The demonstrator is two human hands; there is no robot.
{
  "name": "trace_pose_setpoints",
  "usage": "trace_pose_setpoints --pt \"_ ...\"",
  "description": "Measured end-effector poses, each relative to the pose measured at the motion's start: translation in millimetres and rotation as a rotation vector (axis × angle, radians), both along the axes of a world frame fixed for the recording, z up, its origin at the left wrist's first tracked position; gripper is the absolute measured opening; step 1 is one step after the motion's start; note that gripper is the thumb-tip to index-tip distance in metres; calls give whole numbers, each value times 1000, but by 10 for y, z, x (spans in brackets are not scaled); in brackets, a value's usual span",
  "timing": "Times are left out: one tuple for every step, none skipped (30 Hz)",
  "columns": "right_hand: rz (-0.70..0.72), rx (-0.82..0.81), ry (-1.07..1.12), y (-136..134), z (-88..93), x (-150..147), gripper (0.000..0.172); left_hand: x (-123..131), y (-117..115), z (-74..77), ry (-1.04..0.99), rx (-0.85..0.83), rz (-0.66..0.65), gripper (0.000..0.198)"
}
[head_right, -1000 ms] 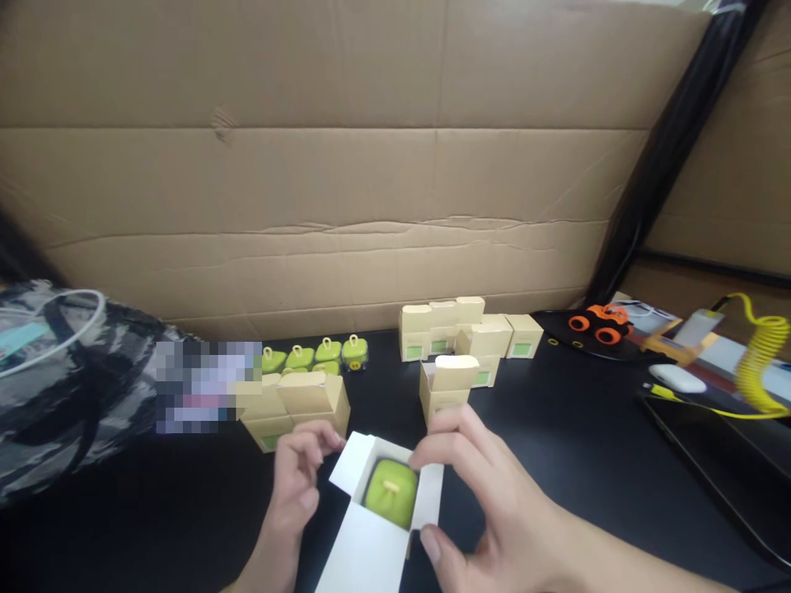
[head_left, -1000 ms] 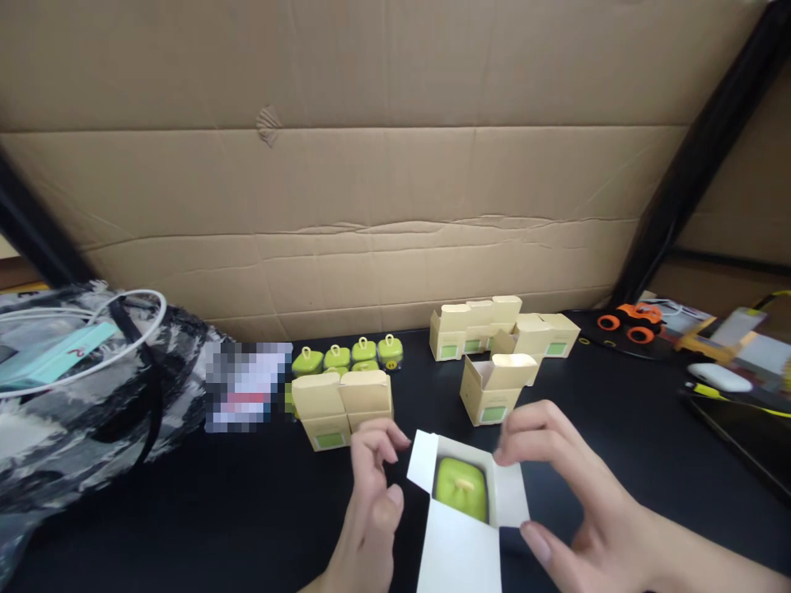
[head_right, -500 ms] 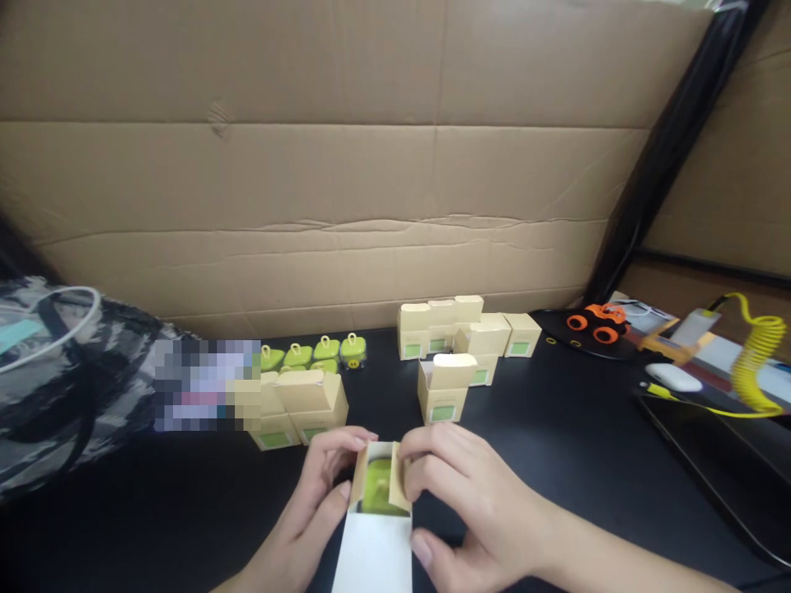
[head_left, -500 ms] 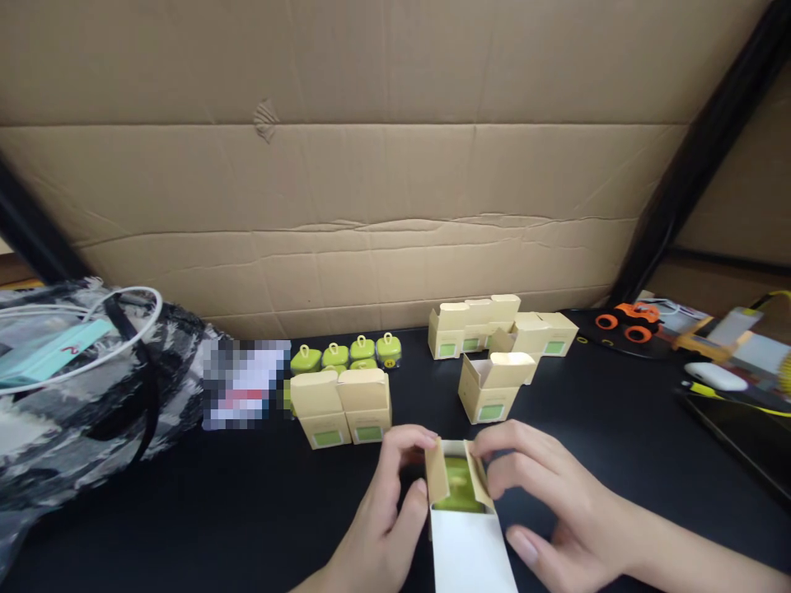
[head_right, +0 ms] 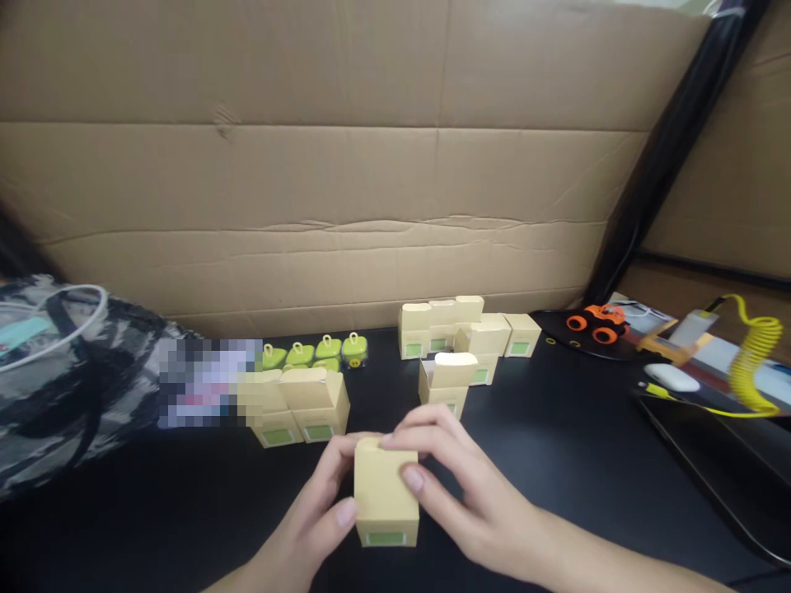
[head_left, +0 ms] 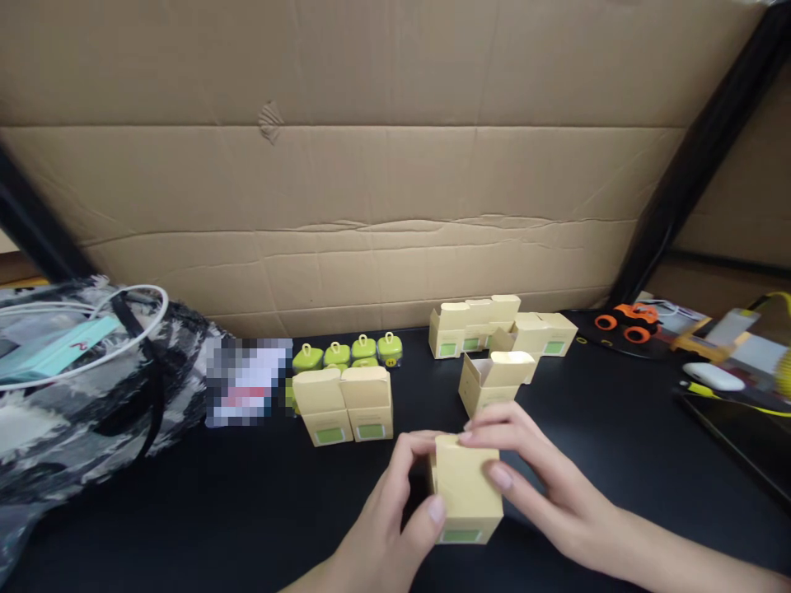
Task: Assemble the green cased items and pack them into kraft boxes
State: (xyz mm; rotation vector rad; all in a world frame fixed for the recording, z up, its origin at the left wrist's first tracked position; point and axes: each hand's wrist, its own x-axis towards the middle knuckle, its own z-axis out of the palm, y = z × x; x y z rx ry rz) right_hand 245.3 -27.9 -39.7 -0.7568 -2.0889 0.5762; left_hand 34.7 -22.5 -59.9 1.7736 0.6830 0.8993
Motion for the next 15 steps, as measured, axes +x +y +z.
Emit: trace_pose_setpoints --pt "-21 -73 33 8 0 -17 27 5 -2 -1 23 21 3 33" --pt "-35 -147 64 19 -1 -34 23 10 -5 -7 49 43 11 37" --pt "-41 -220 91 33 -4 -49 20 16 -9 -19 66 64 23 39" --pt "-43 -289 111 45 -10 -61 18 21 -13 -33 65 83 40 42" --pt "-43 -346 123 56 -15 -69 18 24 -17 -49 48 103 54 43" --pt "-44 -381 133 63 -20 -74 19 26 -19 -63 25 123 66 45" --pt "-46 -392 144 68 -22 -76 19 26 -20 -73 7 139 78 48" --pt "-44 -387 153 69 -22 -77 20 25 -19 -78 1 150 82 51" --pt "-41 -374 160 69 -18 -77 20 23 -16 -76 12 156 81 54" --pt "-38 -359 164 68 -11 -76 20 21 -14 -68 36 156 74 56" --pt "-36 -347 164 66 -1 -77 20 19 -12 -53 63 155 65 57" --pt "-34 -337 160 65 10 -78 20 19 -11 -35 89 148 58 56" --pt "-36 -327 154 64 21 -79 20 20 -12 -13 107 140 54 55" --pt "-40 -317 148 63 31 -81 20 22 -14 9 119 131 54 53" --pt "-46 -306 142 63 38 -82 20 25 -17 31 124 119 60 51"
